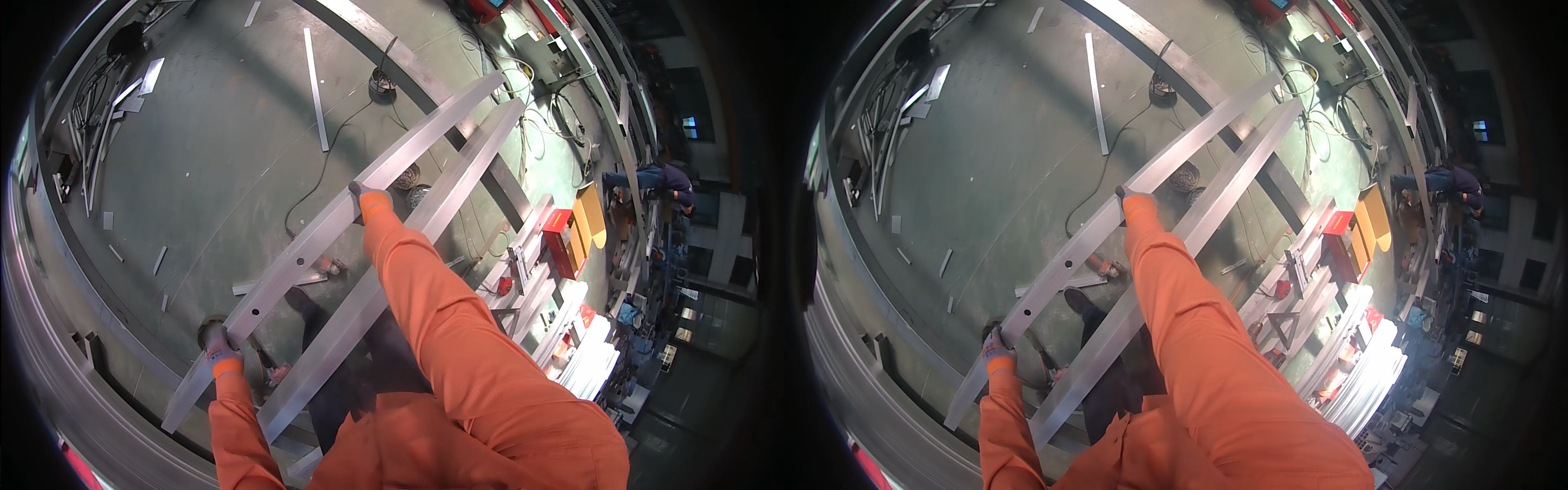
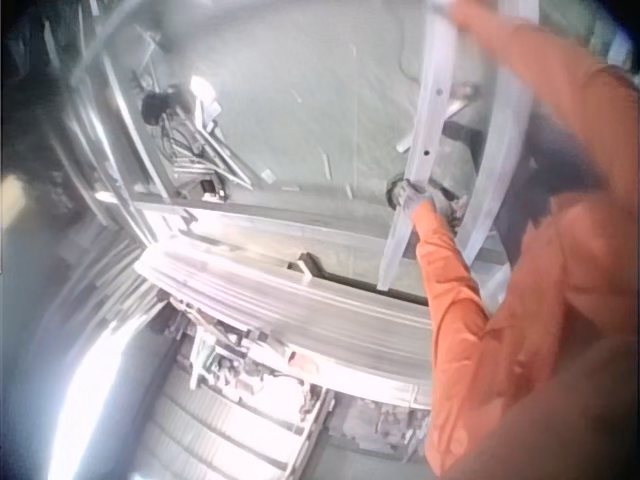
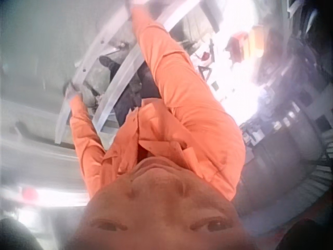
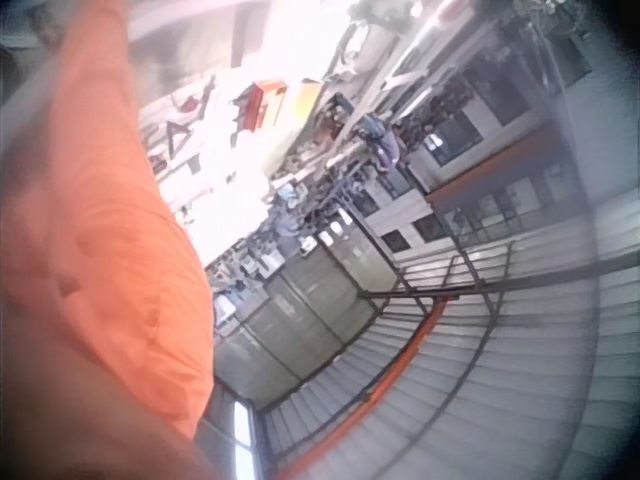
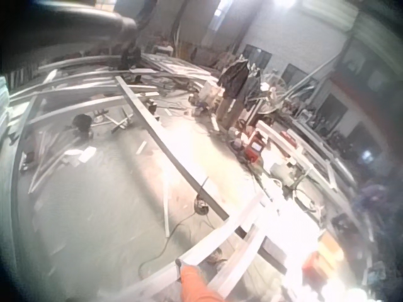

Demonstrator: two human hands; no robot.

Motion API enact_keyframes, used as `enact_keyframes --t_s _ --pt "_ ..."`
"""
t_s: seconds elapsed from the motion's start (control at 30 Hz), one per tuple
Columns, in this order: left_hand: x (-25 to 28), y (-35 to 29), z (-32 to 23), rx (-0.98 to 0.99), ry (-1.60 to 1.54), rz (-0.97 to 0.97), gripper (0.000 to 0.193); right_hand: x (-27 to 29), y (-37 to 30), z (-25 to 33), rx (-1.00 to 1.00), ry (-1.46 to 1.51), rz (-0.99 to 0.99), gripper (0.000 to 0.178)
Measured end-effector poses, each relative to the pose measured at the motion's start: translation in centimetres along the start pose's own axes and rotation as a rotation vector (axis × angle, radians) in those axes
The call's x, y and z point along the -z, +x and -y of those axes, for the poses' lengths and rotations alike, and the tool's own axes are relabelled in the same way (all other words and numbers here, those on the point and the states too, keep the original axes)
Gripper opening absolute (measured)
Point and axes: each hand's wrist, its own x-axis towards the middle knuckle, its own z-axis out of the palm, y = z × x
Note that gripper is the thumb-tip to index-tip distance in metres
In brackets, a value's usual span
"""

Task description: The person drills multiple holes into a curved metal bar using a cordless drill while seated on the floor. They then use a square tool to measure and mark the bar, and finally measure the bar with a tape measure.

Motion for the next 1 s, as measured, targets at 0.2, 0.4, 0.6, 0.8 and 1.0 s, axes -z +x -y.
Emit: enact_keyframes --t_s 0.2,0.4,0.6,0.8,1.0 --pt "-0.4 1.1 2.2 0.007 -0.074 -0.140 0.083 -2.1 -3.6 3.8 0.047 -0.089 0.085 0.059" --pt "1.4 1.2 0.7 0.077 0.014 -0.190 0.086 0.1 -5.2 3.2 0.365 -0.374 0.146 0.056" --pt "-1.5 -7.1 -5.4 -0.266 -0.105 -0.525 0.095 13.9 -9.6 -10.7 0.751 -0.519 0.223 0.049" --pt "-8.7 -16.6 -13.3 -0.335 -0.022 0.206 0.106 29.0 -7.0 -36.9 0.444 -0.917 -0.148 0.028" --pt "-12.9 -14.1 -12.0 -0.199 -0.052 0.287 0.101 41.2 -4.6 -49.5 0.005 -0.973 -0.252 0.058"
